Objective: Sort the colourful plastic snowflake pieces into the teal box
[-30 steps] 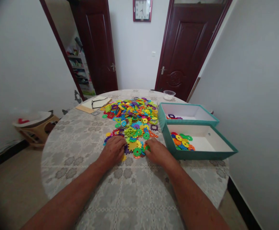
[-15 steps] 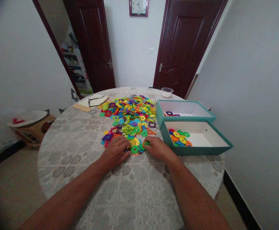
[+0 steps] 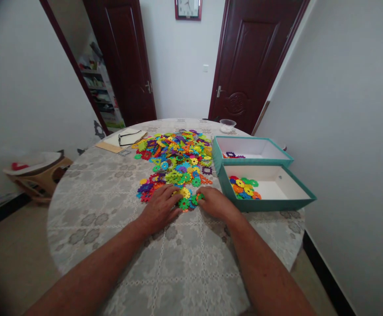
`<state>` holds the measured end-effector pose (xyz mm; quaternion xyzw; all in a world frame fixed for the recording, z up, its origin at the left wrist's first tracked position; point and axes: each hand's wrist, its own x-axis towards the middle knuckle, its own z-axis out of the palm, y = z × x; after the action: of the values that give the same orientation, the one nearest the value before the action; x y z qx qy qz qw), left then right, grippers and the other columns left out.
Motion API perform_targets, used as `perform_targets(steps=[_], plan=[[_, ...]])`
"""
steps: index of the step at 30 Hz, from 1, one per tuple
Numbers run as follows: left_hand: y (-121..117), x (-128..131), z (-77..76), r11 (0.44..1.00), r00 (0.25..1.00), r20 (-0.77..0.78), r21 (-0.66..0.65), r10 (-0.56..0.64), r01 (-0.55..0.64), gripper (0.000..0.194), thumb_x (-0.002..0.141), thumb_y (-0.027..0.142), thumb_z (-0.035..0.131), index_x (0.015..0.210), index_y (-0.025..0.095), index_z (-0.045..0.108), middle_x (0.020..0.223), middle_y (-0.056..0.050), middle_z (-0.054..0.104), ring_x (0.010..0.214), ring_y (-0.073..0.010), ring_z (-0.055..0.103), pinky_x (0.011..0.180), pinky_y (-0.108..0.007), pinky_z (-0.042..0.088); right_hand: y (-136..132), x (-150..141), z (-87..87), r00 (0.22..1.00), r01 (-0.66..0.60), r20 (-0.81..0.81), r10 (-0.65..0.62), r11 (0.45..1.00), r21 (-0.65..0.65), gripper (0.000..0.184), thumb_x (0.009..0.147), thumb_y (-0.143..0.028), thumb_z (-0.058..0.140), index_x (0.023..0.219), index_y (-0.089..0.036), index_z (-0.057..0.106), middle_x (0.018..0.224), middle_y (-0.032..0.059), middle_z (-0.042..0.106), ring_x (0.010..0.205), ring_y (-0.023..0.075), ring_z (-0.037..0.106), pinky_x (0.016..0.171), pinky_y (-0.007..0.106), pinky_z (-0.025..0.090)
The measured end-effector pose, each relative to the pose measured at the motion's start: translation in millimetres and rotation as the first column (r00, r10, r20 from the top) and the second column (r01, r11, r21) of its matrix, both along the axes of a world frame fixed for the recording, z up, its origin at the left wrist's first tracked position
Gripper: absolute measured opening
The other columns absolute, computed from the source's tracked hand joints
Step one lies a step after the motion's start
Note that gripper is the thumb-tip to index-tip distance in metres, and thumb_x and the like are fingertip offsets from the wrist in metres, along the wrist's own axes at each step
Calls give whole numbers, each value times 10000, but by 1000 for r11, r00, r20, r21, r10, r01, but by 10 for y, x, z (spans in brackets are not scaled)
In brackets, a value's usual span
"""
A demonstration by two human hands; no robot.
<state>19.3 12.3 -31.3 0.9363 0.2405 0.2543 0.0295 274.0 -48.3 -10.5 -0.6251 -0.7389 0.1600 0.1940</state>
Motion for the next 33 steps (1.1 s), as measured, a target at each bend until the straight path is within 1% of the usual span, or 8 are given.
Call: perform_targets(steps=[4, 11, 15, 18, 20, 22, 25, 33], plan=[[0, 17, -17, 1000, 1000, -3, -4, 4, -4, 384, 900, 286, 740, 1274, 242, 662, 1438, -115, 609, 1403, -330, 473, 1242, -561, 367, 4, 1, -9, 1000, 16, 25, -17, 999, 40, 221, 863, -120, 638, 1058, -183, 724, 1091, 89, 740, 1058, 239, 656, 939, 328, 494], [-9, 40, 10, 1000, 1000, 7, -13, -10, 10, 311, 886, 238, 734, 1184, 204, 653, 1391, -121, 637, 1378, -319, 486, 1241, -534, 365, 15, 22, -56, 1000, -9, 5, 9, 1000, 24, 408, 853, -108, 665, 1258, -154, 686, 1296, 144, 693, 1239, 263, 614, 1096, 374, 440], [-4, 43, 21, 999, 998, 40, -16, -51, 52, 225, 894, 200, 707, 1113, 214, 653, 1217, -100, 703, 1263, -298, 547, 1159, -501, 428, -4, 14, 4, 999, -45, -8, 45, 999, 26, 313, 812, -80, 653, 1106, -186, 685, 1146, 86, 711, 1110, 233, 624, 973, 323, 458], [4, 36, 24, 998, 996, 65, -36, -56, 58, 52, 932, 194, 660, 979, 216, 655, 1018, -80, 719, 1089, -274, 596, 998, -450, 494, -22, 12, 75, 1000, -18, -15, 18, 1000, -3, 183, 808, -108, 658, 968, -197, 649, 1002, 45, 703, 954, 209, 616, 815, 279, 431], [9, 20, 31, 997, 994, 94, -51, -58, 63, 45, 959, 193, 626, 924, 214, 646, 930, -70, 706, 998, -257, 600, 910, -413, 497, -31, 5, 118, 999, -5, -36, 4, 1000, -17, 88, 851, -149, 647, 919, -203, 630, 924, 25, 696, 873, 195, 605, 753, 270, 399], [10, -1, 43, 996, 990, 129, -58, -64, 71, 66, 974, 193, 607, 918, 209, 639, 901, -67, 695, 951, -247, 596, 864, -393, 485, -34, -15, 152, 998, 14, -62, -13, 1000, 10, 15, 900, -193, 630, 909, -202, 622, 890, 21, 688, 845, 193, 601, 739, 273, 385], [8, -31, 66, 994, 982, 179, -75, -65, 80, 59, 987, 214, 605, 941, 201, 639, 905, -66, 691, 909, -235, 595, 821, -372, 470, -36, -83, 187, 991, 37, -134, -25, 996, 84, 53, 954, -241, 605, 922, -200, 617, 874, 20, 679, 846, 195, 611, 746, 276, 390], [35, -63, 70, 989, 963, 270, -142, -6, 46, 97, 995, 279, 621, 984, 190, 659, 920, -66, 688, 885, -229, 616, 793, -356, 485, -97, -365, 250, 969, -64, -228, 97, 987, 145, 59, 981, -215, 611, 1011, -223, 662, 896, -4, 713, 854, 172, 647, 738, 251, 401]])
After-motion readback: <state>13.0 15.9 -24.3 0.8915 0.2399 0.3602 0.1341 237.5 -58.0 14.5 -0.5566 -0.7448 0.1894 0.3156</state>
